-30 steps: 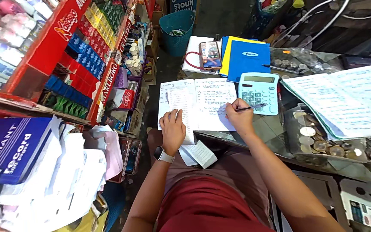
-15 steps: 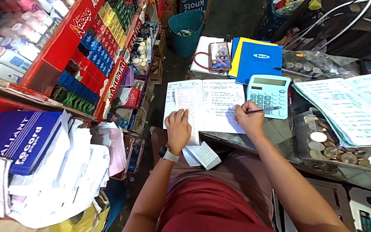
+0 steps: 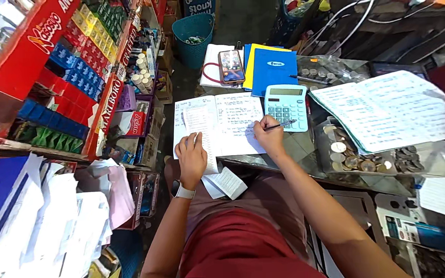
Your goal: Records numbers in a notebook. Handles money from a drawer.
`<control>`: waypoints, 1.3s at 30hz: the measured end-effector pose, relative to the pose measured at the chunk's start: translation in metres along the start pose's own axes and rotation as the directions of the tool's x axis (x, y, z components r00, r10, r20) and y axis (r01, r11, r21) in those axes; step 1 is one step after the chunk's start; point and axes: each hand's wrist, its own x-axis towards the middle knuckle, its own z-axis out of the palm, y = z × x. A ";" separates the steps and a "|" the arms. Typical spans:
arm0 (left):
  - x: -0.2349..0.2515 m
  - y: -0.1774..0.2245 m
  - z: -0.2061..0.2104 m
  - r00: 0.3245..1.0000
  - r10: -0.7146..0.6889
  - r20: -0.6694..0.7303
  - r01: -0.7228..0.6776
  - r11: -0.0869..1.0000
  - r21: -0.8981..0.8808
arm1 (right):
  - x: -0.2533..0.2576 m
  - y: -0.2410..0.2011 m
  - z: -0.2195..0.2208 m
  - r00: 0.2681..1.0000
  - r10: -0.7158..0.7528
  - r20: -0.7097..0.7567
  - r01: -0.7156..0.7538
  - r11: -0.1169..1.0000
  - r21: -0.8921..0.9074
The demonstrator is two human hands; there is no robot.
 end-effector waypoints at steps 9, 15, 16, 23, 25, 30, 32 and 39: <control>0.000 0.000 -0.002 1.000 0.004 -0.003 -0.004 1.000 0.011 | 0.000 -0.001 0.001 1.000 0.005 -0.014 -0.005 1.000 -0.024; 0.000 0.000 -0.001 1.000 0.003 0.002 -0.003 1.000 0.013 | 0.000 -0.001 0.001 1.000 0.003 -0.019 -0.003 1.000 -0.027; 0.000 0.000 -0.002 1.000 0.003 0.003 -0.003 1.000 0.013 | 0.000 0.000 0.001 1.000 0.007 -0.024 -0.007 1.000 -0.022; -0.001 -0.001 0.000 1.000 0.017 -0.024 -0.017 1.000 0.000 | 0.000 -0.003 -0.001 1.000 0.005 -0.004 -0.006 0.998 -0.060; -0.001 -0.001 0.000 1.000 0.017 -0.025 -0.016 1.000 0.004 | 0.001 -0.001 -0.004 1.000 0.008 0.007 -0.008 0.998 -0.055; -0.001 -0.001 0.001 0.999 0.019 -0.030 -0.018 1.000 0.019 | 0.001 0.003 -0.005 1.000 0.004 -0.007 -0.004 1.000 -0.012; -0.001 -0.002 0.001 0.999 0.021 -0.031 -0.020 1.000 0.020 | 0.001 0.003 -0.006 1.000 0.001 0.007 0.000 0.999 -0.032; -0.002 -0.002 0.002 0.999 0.016 -0.033 -0.015 1.000 0.017 | 0.001 0.003 -0.004 1.000 -0.005 -0.023 0.005 1.000 -0.010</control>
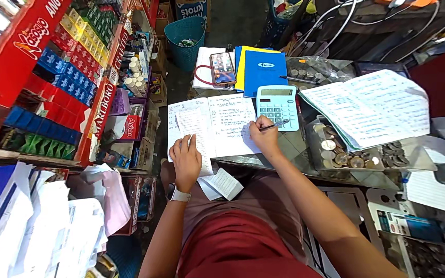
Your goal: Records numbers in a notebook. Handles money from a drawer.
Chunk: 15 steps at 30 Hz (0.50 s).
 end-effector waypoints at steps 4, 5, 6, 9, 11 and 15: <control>0.000 0.000 0.000 1.000 0.002 0.003 -0.002 1.000 0.006 | -0.001 -0.001 0.000 1.000 0.010 -0.003 -0.010 1.000 0.003; 0.001 0.000 -0.001 1.000 0.002 0.007 -0.002 1.000 0.006 | -0.001 0.000 0.000 1.000 0.008 -0.013 -0.008 1.000 0.008; 0.001 0.000 -0.001 1.000 0.002 0.007 -0.002 1.000 0.003 | -0.001 0.001 0.000 1.000 0.004 -0.025 -0.004 1.000 0.012; 0.000 -0.002 -0.001 1.000 0.003 0.001 -0.003 1.000 0.005 | 0.000 0.000 0.002 1.000 -0.002 -0.031 0.002 1.000 -0.008; 0.001 -0.002 -0.002 1.000 0.003 0.008 -0.003 1.000 0.004 | -0.001 0.000 0.002 1.000 0.000 -0.029 -0.001 0.999 -0.035; 0.001 -0.002 0.000 1.000 -0.014 0.024 0.014 1.000 -0.017 | -0.001 0.006 0.000 1.000 0.006 -0.022 -0.006 1.000 -0.021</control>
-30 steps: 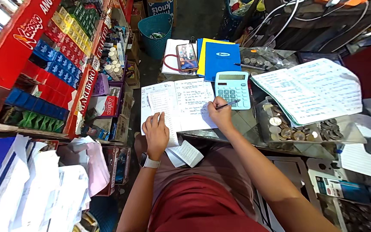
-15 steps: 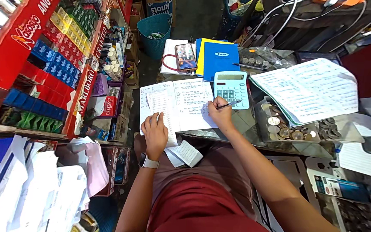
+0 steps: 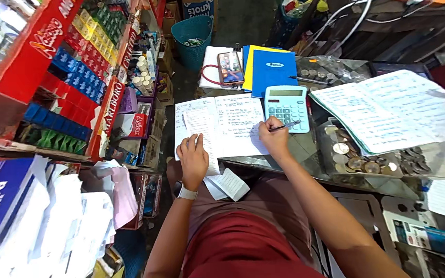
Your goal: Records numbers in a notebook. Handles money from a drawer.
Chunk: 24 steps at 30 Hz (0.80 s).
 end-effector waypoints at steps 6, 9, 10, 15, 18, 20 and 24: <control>0.002 0.004 -0.001 1.000 -0.004 -0.006 0.004 1.000 0.000 | 0.002 -0.005 -0.002 0.998 0.054 -0.027 -0.053 0.998 0.046; 0.002 0.006 -0.001 1.000 -0.005 0.001 0.005 1.000 -0.002 | 0.003 -0.009 -0.004 0.994 0.103 -0.033 -0.101 0.993 0.064; 0.002 0.007 -0.002 1.000 -0.008 0.009 0.008 1.000 -0.006 | 0.003 -0.010 -0.004 0.994 0.108 -0.035 -0.106 0.992 0.069; 0.002 0.008 -0.004 1.000 -0.008 0.021 0.008 1.000 -0.009 | 0.003 -0.038 0.007 0.988 0.157 0.014 -0.157 0.975 0.156; 0.001 0.007 -0.004 1.000 -0.011 0.015 0.011 1.000 -0.009 | -0.001 -0.058 0.032 0.972 0.189 0.142 -0.212 0.963 0.169; 0.001 0.007 -0.004 1.000 -0.014 0.026 0.014 1.000 -0.006 | -0.002 -0.054 0.049 0.962 0.167 0.214 -0.200 0.969 0.145; 0.001 0.006 -0.002 1.000 -0.011 0.012 0.011 1.000 0.001 | -0.002 -0.037 0.066 0.964 0.093 0.250 -0.117 0.990 0.083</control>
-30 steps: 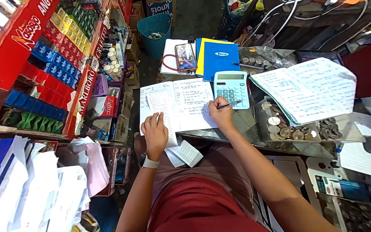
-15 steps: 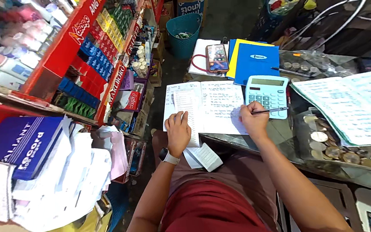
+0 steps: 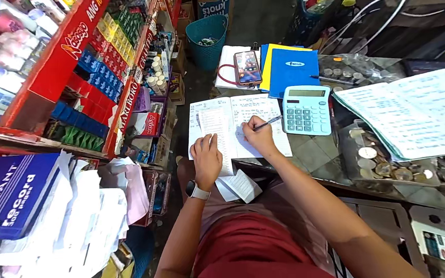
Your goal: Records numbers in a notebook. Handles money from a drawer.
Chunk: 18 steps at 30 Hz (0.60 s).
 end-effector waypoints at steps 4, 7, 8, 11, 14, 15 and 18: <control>-0.001 -0.002 0.003 0.999 0.022 -0.040 -0.022 1.000 0.004 | -0.002 0.005 0.003 0.996 -0.085 -0.021 0.083 0.995 -0.058; -0.002 -0.003 0.005 0.998 0.028 -0.055 -0.028 1.000 -0.002 | -0.002 0.008 0.003 0.994 -0.104 -0.022 0.102 0.993 -0.063; -0.002 -0.003 0.005 0.998 0.027 -0.059 -0.027 1.000 -0.004 | -0.002 0.008 0.002 0.995 -0.101 -0.019 0.100 0.993 -0.057; -0.003 -0.003 0.006 0.997 0.023 -0.073 -0.024 1.000 -0.012 | -0.002 0.007 0.002 0.995 -0.098 -0.016 0.097 0.994 -0.058; -0.002 -0.003 0.005 0.997 0.026 -0.075 -0.027 1.000 -0.012 | -0.002 0.007 0.002 0.994 -0.105 -0.018 0.104 0.993 -0.057; -0.002 -0.003 0.005 0.997 0.026 -0.074 -0.027 1.000 -0.012 | -0.002 0.007 0.002 0.994 -0.112 -0.019 0.111 0.992 -0.057; -0.002 -0.002 0.005 0.998 0.021 -0.065 -0.021 1.000 -0.007 | -0.003 0.008 0.003 0.992 -0.125 -0.029 0.123 0.990 -0.070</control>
